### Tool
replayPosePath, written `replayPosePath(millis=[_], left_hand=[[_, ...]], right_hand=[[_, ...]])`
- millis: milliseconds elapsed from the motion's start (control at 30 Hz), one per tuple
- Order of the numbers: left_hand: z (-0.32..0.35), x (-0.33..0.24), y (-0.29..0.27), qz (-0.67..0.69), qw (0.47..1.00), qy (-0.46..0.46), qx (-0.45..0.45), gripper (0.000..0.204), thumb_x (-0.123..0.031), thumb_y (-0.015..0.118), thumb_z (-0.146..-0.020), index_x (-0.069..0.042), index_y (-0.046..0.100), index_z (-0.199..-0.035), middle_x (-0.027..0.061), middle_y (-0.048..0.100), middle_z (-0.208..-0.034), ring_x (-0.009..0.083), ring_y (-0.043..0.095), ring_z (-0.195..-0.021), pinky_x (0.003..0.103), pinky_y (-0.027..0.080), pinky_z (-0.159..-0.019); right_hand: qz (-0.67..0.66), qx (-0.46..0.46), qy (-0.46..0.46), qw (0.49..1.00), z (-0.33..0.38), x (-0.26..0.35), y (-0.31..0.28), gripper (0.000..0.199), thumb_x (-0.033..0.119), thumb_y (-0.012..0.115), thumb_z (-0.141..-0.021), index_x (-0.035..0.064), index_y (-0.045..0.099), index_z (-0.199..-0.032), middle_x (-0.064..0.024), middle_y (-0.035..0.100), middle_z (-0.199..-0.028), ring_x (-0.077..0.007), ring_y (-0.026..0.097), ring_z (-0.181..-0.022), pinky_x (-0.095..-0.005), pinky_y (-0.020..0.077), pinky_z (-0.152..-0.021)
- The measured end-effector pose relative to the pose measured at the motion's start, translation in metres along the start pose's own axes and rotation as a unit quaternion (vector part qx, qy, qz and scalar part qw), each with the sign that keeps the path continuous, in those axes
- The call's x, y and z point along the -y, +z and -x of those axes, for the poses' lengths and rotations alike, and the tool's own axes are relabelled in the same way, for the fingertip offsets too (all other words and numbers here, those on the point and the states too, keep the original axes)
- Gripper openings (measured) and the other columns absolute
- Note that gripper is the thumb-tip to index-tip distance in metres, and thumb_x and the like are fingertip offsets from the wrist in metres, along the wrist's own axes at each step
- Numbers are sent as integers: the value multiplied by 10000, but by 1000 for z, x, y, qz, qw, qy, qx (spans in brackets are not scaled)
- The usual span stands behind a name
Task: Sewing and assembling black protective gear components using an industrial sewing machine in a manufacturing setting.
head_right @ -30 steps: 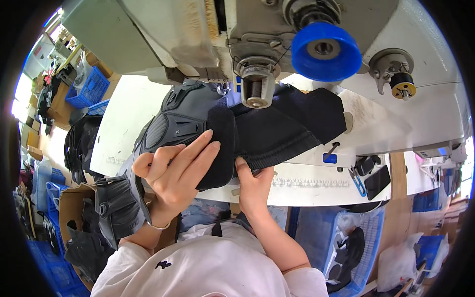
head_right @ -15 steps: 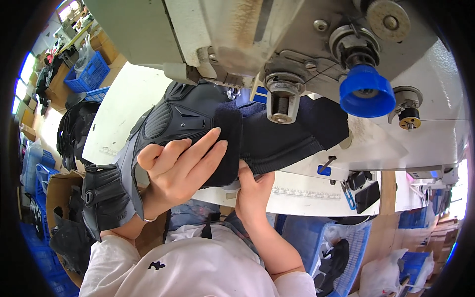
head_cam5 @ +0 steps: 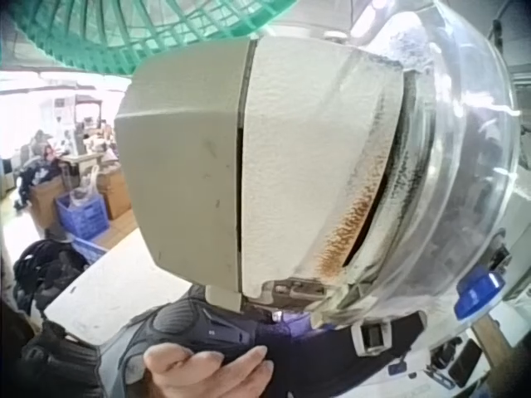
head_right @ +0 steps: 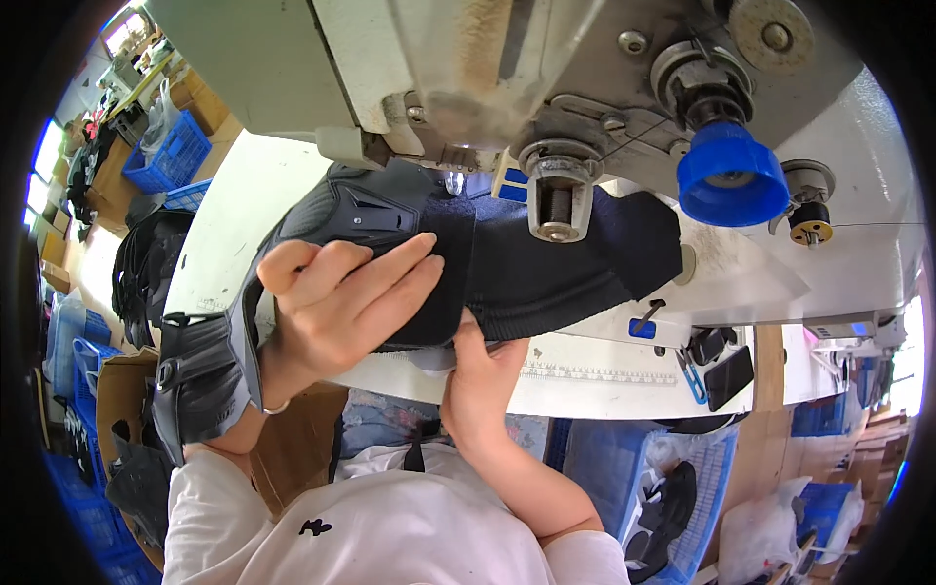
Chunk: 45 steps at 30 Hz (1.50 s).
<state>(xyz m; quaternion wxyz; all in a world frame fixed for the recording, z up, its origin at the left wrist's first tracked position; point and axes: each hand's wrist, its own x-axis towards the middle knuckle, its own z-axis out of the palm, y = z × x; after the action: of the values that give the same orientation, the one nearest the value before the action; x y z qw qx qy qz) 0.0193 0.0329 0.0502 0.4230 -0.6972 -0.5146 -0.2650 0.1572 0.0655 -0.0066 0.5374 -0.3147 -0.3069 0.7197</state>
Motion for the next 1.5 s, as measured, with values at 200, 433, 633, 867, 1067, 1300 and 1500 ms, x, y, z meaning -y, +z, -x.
replayPosePath(millis=[200,433,633,867,1067,1300,1500], left_hand=[[-3,46,6,59,995,83,-13,221,-222,612,-607,-150,682,-804,-59,679,-955,96,478,-669,269,291,-691],[6,48,3,115,992,15,41,264,-226,586,-710,-179,732,-925,-84,695,-1029,103,491,-728,267,286,-751],[1,47,3,116,992,11,47,268,-215,605,-681,-165,724,-917,-71,691,-1018,108,492,-729,275,290,-752],[4,51,10,131,990,-10,44,283,-192,628,-655,-163,720,-921,-74,682,-1007,107,498,-741,269,296,-751],[6,48,12,148,987,-38,45,308,-142,606,-676,-156,727,-960,-71,698,-1029,129,501,-762,279,285,-743],[21,20,-4,169,970,-166,58,352,19,576,-668,-98,714,-970,37,634,-1155,208,509,-933,325,339,-869],[67,-43,-18,599,469,-626,-171,342,-126,562,-908,-10,499,-1224,132,480,-1254,193,425,-1194,369,332,-1008]], right_hand=[[19,-44,-46,998,10,-23,17,373,18,563,-873,16,446,-1228,-58,550,-1182,-145,530,-1067,-297,407,-946],[-20,-36,-48,998,12,-27,23,428,-21,558,-859,27,416,-1260,-84,517,-1245,-164,509,-1106,-301,393,-974],[-13,-58,-57,997,9,-29,23,422,-12,558,-859,28,421,-1255,-83,526,-1238,-166,514,-1106,-307,401,-969],[-11,-49,-60,997,8,-25,29,429,-9,560,-859,28,418,-1262,-87,520,-1246,-174,513,-1108,-319,397,-972],[-10,-29,-66,997,7,-21,32,441,-5,567,-861,34,415,-1273,-79,514,-1256,-170,499,-1125,-323,376,-989],[-34,-33,-62,997,3,-28,22,466,-27,617,-826,9,429,-1250,-71,498,-1242,-157,474,-1105,-298,342,-993],[-14,-55,-61,997,5,-36,22,430,7,611,-847,32,436,-1239,-60,541,-1203,-149,522,-1077,-297,394,-950]])
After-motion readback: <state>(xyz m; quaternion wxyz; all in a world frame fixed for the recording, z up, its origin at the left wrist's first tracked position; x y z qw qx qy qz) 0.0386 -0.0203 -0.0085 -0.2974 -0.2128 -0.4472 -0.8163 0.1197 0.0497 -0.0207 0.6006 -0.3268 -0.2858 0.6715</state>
